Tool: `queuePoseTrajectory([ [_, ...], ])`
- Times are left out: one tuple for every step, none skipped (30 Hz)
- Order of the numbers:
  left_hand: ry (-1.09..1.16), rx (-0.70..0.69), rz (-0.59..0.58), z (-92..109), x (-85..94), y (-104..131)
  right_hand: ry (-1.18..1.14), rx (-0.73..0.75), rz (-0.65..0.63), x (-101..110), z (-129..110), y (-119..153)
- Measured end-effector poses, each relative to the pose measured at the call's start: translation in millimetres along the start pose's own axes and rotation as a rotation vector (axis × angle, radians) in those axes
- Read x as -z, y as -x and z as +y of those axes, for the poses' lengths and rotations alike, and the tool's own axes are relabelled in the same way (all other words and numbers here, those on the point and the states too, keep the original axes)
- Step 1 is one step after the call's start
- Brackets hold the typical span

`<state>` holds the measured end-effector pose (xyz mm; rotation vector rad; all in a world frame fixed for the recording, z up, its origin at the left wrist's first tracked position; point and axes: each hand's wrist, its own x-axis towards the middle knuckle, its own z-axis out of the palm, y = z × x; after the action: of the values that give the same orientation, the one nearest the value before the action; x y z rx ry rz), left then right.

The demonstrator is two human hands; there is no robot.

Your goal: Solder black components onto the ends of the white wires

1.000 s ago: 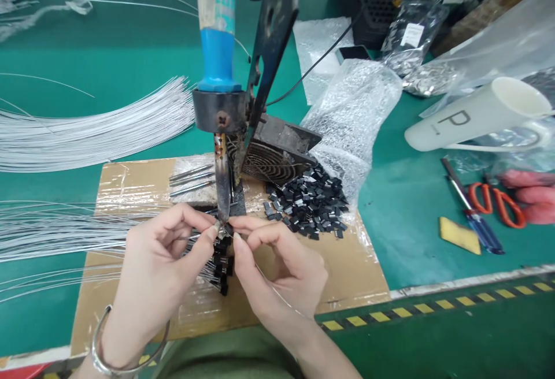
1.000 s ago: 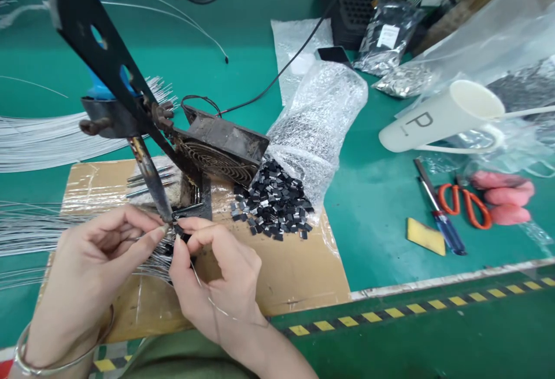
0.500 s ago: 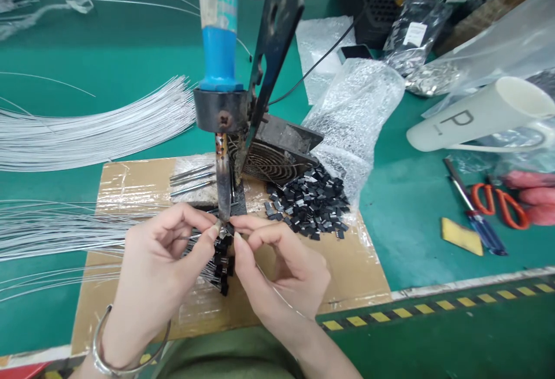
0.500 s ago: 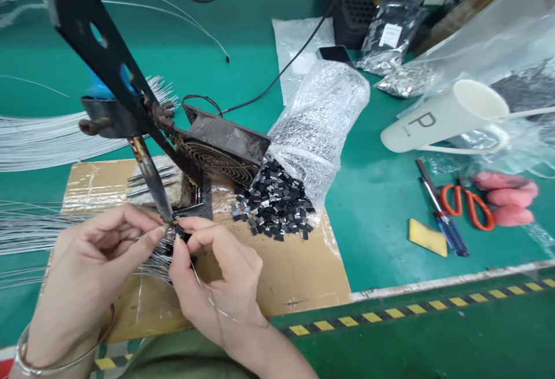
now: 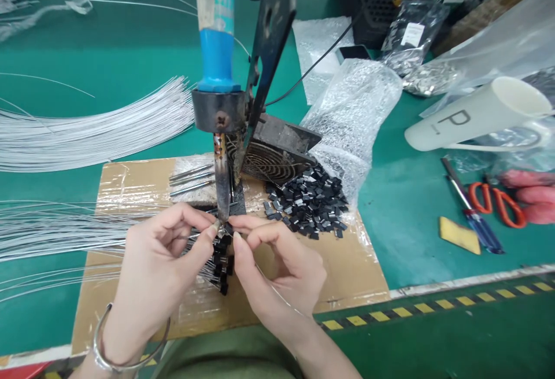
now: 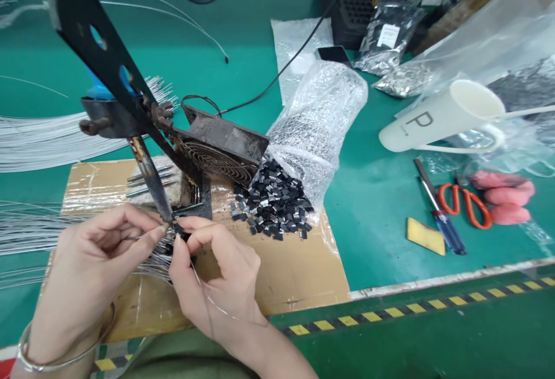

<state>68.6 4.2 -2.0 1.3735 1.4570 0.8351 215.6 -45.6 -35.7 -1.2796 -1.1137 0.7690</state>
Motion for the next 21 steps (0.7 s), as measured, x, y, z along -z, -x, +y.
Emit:
queuePoseTrajectory([
  [-0.001,0.001,0.001,0.1,-0.1,0.0,-0.003,-0.003,0.001,0.0,0.5,0.3],
  [0.0,0.003,0.001,0.3,-0.2,-0.2,-0.006,-0.004,0.003,0.0,0.9,0.5],
  [0.001,0.006,-0.001,0.5,-0.3,-0.4,-0.008,-0.003,0.002,0.0,1.3,0.7],
  [-0.001,0.008,-0.004,0.8,-0.6,-0.8,-0.01,-0.001,0.001,0.1,1.5,0.8],
  [-0.003,0.009,-0.006,1.2,-0.8,-1.2,-0.011,0.001,-0.002,0.2,1.6,0.8],
  [-0.005,0.008,-0.006,1.7,-1.1,-1.6,-0.011,0.002,-0.003,0.3,1.5,0.8],
  [-0.005,0.006,-0.006,2.3,-1.4,-1.9,-0.008,0.005,-0.003,0.4,1.3,0.7],
  [-0.005,0.006,-0.004,3.0,-1.5,-2.1,-0.004,0.006,-0.002,0.5,1.0,0.5],
  [-0.004,0.007,-0.002,3.6,-1.6,-2.2,0.001,0.008,0.001,0.5,0.6,0.2],
  [-0.004,0.01,0.0,4.1,-1.5,-2.2,0.006,0.011,0.006,0.4,0.1,-0.1],
  [-0.006,0.014,0.005,4.4,-1.4,-2.1,0.011,0.013,0.009,0.3,-0.2,-0.4],
  [-0.009,0.014,0.006,4.3,-1.1,-1.9,0.014,0.016,0.012,0.1,-0.5,-0.7],
  [-0.012,0.013,0.008,3.8,-0.7,-1.7,0.016,0.017,0.014,0.0,-0.7,-1.0],
  [-0.016,0.015,0.005,3.0,-0.4,-1.6,0.017,0.018,0.015,-0.1,-0.6,-1.2],
  [-0.016,0.016,0.004,1.8,-0.1,-1.6,0.019,0.02,0.017,-0.1,-0.5,-1.3],
  [-0.012,0.02,-0.001,0.3,0.0,-1.7,0.02,0.021,0.018,0.0,-0.2,-1.2],
  [-0.007,0.022,-0.007,-1.2,0.1,-1.9,0.02,0.022,0.018,0.1,0.2,-1.1],
  [-0.002,0.026,-0.014,-2.7,0.0,-2.0,0.019,0.023,0.016,0.3,0.5,-1.0],
  [0.003,0.03,-0.016,-4.0,-0.1,-2.2,0.017,0.021,0.012,0.5,0.8,-0.7],
  [0.004,0.032,-0.019,-4.9,-0.3,-2.3,0.014,0.02,0.008,0.7,1.1,-0.5],
  [0.005,0.032,-0.019,-5.4,-0.5,-2.4,0.011,0.017,0.005,0.8,1.3,-0.3],
])
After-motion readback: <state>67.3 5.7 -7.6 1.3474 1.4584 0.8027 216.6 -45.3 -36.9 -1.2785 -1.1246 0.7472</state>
